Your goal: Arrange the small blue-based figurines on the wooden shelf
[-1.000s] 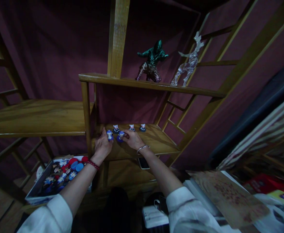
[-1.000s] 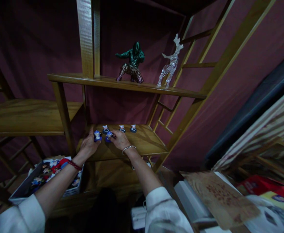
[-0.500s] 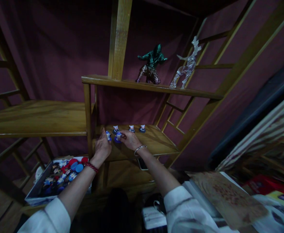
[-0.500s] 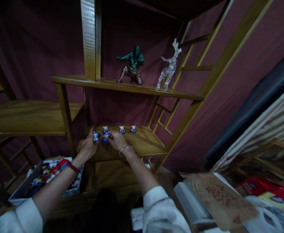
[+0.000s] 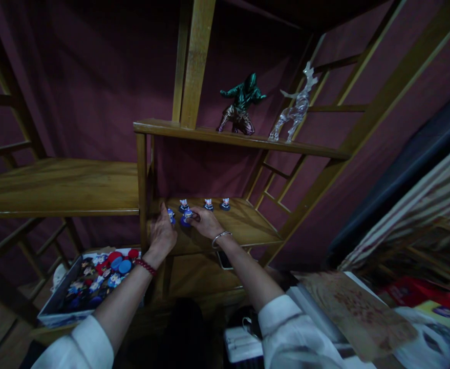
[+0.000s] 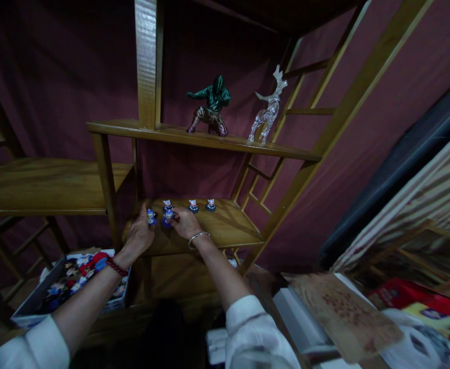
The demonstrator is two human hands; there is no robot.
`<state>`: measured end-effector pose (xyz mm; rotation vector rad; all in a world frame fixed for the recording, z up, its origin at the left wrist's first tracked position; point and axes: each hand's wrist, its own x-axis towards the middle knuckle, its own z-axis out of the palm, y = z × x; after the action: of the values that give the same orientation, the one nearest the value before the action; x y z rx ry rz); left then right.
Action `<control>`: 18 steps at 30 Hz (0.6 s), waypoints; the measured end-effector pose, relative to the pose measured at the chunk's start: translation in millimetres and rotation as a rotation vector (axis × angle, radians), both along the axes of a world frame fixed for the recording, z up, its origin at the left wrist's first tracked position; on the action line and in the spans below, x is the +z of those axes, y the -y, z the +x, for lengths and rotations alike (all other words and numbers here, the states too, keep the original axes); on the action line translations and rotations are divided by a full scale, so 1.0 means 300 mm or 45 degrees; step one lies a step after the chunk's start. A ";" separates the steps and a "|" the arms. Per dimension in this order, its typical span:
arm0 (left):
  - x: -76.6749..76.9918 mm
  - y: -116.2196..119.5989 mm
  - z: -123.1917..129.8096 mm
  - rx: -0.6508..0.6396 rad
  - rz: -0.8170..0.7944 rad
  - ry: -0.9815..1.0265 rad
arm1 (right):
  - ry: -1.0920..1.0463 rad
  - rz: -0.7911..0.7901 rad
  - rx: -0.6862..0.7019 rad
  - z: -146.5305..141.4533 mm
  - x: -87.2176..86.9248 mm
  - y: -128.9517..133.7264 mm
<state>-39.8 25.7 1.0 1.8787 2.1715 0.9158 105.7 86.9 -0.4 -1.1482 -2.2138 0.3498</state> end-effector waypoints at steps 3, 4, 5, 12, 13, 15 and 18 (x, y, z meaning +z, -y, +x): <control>-0.004 0.003 0.002 0.012 0.016 -0.011 | -0.061 -0.030 0.017 0.007 -0.018 -0.012; -0.006 0.004 0.003 0.018 0.023 -0.014 | -0.087 -0.044 0.021 0.010 -0.024 -0.016; -0.007 0.004 0.003 0.024 0.030 -0.017 | -0.111 -0.061 0.027 0.013 -0.029 -0.019; -0.011 0.006 0.005 0.050 0.086 -0.019 | -0.277 -0.193 0.034 0.015 -0.004 -0.032; -0.011 0.007 0.005 0.045 0.098 -0.021 | -0.299 -0.210 0.008 0.015 0.003 -0.037; -0.014 0.007 0.004 0.037 0.117 -0.023 | -0.334 -0.233 -0.021 0.013 0.013 -0.053; -0.023 0.003 0.001 0.038 0.145 -0.029 | -0.359 -0.265 -0.015 0.012 0.016 -0.075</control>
<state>-39.6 24.8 -5.9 1.9203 2.2104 1.0493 109.3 109.5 4.2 -1.1402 -1.9570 0.7059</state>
